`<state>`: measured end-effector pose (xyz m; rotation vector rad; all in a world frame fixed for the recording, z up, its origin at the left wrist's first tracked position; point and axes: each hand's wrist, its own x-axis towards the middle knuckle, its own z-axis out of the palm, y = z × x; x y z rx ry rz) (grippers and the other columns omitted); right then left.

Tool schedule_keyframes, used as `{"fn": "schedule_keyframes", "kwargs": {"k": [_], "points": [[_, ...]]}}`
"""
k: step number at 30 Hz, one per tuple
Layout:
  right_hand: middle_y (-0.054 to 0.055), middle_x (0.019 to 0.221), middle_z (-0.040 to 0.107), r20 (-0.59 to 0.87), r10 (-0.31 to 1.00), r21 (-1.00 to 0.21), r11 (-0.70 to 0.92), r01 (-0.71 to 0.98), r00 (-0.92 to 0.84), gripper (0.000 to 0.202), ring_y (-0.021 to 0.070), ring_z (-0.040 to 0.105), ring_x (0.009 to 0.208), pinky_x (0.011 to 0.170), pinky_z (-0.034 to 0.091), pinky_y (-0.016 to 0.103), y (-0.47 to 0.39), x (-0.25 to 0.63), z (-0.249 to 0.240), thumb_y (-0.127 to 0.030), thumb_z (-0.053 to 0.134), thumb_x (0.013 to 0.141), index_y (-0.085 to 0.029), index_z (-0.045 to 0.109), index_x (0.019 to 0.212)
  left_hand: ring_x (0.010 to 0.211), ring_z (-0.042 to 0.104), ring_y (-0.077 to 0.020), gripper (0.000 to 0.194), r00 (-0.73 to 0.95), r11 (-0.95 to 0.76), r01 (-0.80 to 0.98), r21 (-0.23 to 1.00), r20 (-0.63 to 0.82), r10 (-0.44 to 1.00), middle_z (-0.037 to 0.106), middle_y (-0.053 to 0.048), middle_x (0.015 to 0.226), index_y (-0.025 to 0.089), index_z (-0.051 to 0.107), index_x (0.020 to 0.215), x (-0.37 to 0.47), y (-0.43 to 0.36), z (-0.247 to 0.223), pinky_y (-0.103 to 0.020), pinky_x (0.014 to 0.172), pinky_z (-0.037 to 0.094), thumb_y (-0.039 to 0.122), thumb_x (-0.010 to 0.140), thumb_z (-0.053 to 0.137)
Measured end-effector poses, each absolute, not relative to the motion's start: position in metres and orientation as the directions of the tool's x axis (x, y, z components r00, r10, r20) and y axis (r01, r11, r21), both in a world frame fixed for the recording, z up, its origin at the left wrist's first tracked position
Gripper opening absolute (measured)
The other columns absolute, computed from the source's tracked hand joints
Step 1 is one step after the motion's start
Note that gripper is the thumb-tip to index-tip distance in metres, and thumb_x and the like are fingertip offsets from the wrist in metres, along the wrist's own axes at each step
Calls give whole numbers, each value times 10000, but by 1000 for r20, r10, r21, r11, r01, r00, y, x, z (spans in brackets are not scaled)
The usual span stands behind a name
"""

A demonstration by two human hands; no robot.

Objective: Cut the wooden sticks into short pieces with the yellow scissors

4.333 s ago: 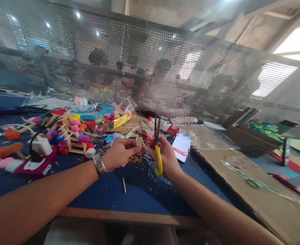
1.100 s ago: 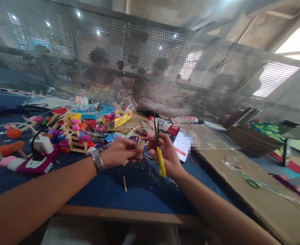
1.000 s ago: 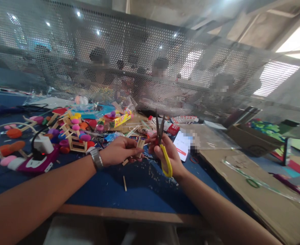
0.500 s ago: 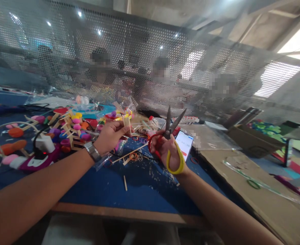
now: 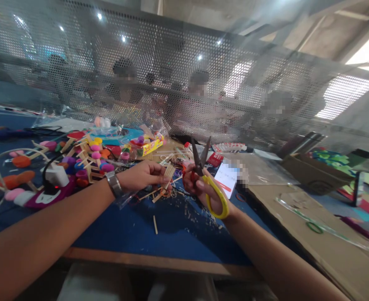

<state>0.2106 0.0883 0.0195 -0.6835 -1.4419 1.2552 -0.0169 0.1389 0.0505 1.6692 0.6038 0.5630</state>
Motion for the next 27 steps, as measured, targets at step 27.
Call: {"fn": "schedule_keyframes", "kwargs": {"k": [27], "points": [[18, 874, 552, 67, 761, -898, 328, 292, -646, 569, 146, 439, 708, 660, 413, 282, 79, 225, 39, -667, 566, 892, -202, 636, 1213, 641, 619, -103, 277, 889, -246, 124, 961, 3, 458, 746, -65, 719, 127, 765, 735, -26, 152, 55, -207, 630, 460, 390, 821, 759]]}}
